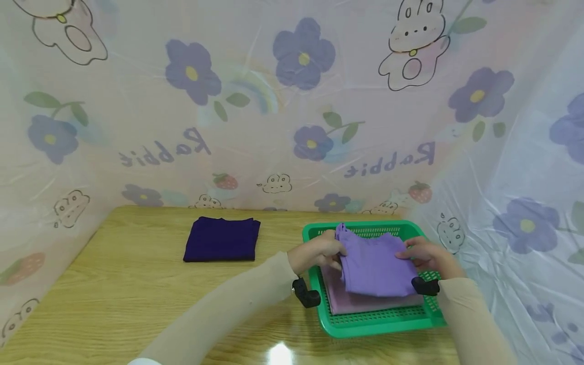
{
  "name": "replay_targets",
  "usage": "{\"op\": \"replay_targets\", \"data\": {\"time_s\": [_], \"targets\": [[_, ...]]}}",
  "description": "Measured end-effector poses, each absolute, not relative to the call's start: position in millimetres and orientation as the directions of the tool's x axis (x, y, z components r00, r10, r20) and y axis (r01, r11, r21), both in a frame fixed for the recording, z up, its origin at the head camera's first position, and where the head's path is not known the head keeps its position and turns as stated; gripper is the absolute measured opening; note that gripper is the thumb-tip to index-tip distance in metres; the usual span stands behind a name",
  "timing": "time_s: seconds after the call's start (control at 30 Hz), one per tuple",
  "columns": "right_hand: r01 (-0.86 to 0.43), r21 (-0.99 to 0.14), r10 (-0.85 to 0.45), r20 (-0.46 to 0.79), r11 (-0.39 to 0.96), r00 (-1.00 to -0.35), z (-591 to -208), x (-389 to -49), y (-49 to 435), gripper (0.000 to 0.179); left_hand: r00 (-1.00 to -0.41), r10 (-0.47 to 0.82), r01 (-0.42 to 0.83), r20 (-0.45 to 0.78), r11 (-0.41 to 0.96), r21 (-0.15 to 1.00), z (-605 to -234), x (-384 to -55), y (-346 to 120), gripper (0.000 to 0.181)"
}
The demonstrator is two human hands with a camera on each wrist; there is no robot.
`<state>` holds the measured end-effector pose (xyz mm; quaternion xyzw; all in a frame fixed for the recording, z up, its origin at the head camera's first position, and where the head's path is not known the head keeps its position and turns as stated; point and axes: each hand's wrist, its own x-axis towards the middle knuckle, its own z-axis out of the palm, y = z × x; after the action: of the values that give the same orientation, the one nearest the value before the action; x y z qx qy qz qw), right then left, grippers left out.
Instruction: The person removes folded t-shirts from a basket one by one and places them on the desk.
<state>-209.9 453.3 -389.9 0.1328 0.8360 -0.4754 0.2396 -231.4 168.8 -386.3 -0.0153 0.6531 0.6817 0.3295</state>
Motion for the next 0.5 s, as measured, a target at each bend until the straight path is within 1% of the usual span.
{"op": "replay_targets", "data": {"time_s": [0.03, 0.1, 0.23, 0.33, 0.4, 0.5], "targets": [[0.446, -0.735, -0.01, -0.523, 0.51, -0.852, -388.3, -209.6, 454.3, 0.052, -0.78, 0.437, -0.469, -0.447, 0.065, 0.881, -385.2, -231.8, 168.0, 0.065], [0.442, -0.744, -0.013, -0.517, 0.502, -0.856, -386.8, -209.0, 455.6, 0.042, -0.773, 0.455, -0.475, -0.442, 0.044, 0.879, -383.7, -232.4, 166.3, 0.062], [0.416, -0.762, -0.04, -0.498, 0.496, -0.866, -383.9, -205.7, 459.4, 0.035, -0.758, 0.498, -0.48, -0.422, 0.015, 0.877, -382.0, -233.6, 162.9, 0.045], [0.399, -0.78, -0.06, -0.484, 0.482, -0.873, -380.6, -203.5, 460.5, 0.025, -0.75, 0.523, -0.475, -0.404, 0.0, 0.88, -381.4, -234.8, 159.2, 0.038], [0.386, -0.792, -0.082, -0.476, 0.473, -0.876, -377.5, -202.9, 459.9, 0.015, -0.749, 0.534, -0.468, -0.392, -0.009, 0.884, -381.4, -236.0, 156.5, 0.038], [0.369, -0.803, -0.117, -0.47, 0.468, -0.875, -371.8, -202.3, 456.7, 0.011, -0.743, 0.55, -0.471, -0.382, -0.022, 0.882, -381.4, -238.1, 151.6, 0.047]]}}
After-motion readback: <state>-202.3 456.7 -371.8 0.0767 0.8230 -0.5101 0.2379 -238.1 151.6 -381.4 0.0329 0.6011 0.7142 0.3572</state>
